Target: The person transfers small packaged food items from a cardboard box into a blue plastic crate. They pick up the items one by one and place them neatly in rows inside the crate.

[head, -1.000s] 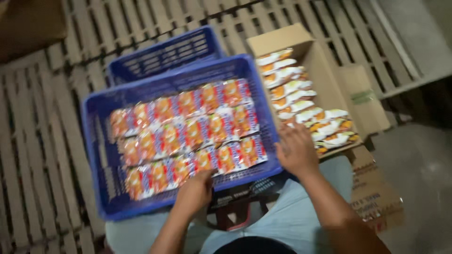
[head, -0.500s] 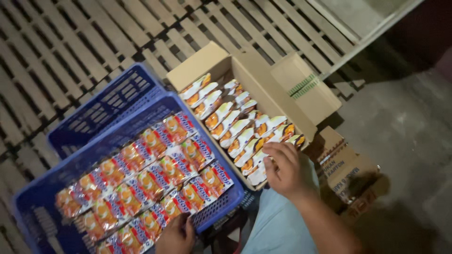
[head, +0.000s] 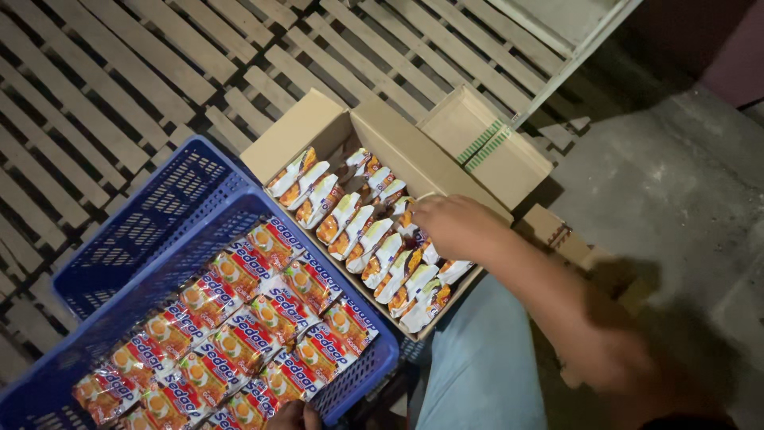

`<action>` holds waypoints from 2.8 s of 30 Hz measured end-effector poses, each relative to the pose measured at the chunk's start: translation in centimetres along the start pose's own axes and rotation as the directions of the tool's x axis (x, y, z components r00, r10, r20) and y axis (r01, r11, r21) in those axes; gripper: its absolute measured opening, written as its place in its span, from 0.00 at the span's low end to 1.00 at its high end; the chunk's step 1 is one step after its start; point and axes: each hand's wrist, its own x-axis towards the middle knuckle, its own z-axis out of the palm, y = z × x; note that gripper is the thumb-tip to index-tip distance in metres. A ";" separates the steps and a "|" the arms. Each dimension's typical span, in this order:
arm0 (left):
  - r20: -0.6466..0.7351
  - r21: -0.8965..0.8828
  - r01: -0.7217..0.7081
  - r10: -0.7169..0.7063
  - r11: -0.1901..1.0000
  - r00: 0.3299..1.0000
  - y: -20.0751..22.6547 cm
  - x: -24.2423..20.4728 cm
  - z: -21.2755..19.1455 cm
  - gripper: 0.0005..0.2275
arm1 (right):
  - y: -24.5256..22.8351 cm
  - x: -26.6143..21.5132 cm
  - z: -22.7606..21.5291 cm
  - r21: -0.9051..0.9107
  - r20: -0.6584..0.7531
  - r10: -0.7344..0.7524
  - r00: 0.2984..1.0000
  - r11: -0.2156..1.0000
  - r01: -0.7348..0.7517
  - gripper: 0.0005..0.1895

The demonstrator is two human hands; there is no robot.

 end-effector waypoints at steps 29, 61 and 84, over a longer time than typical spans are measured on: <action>0.175 -0.447 0.105 -0.029 0.888 0.984 6.8 -2.8 -9.3 0.10 | -12.6 -11.1 -3.5 0.900 0.169 0.699 0.695 -0.396 0.180 0.28; -0.215 -0.977 -0.213 -0.157 0.029 0.964 -9.5 -5.9 -11.5 0.30 | -17.5 -3.7 8.7 -0.013 -0.683 -0.253 0.685 0.942 0.334 0.21; -0.589 0.407 0.189 0.099 0.894 0.802 -17.9 7.5 -18.2 0.38 | -18.9 -3.5 8.1 -0.127 -0.640 -0.320 0.698 0.941 0.314 0.13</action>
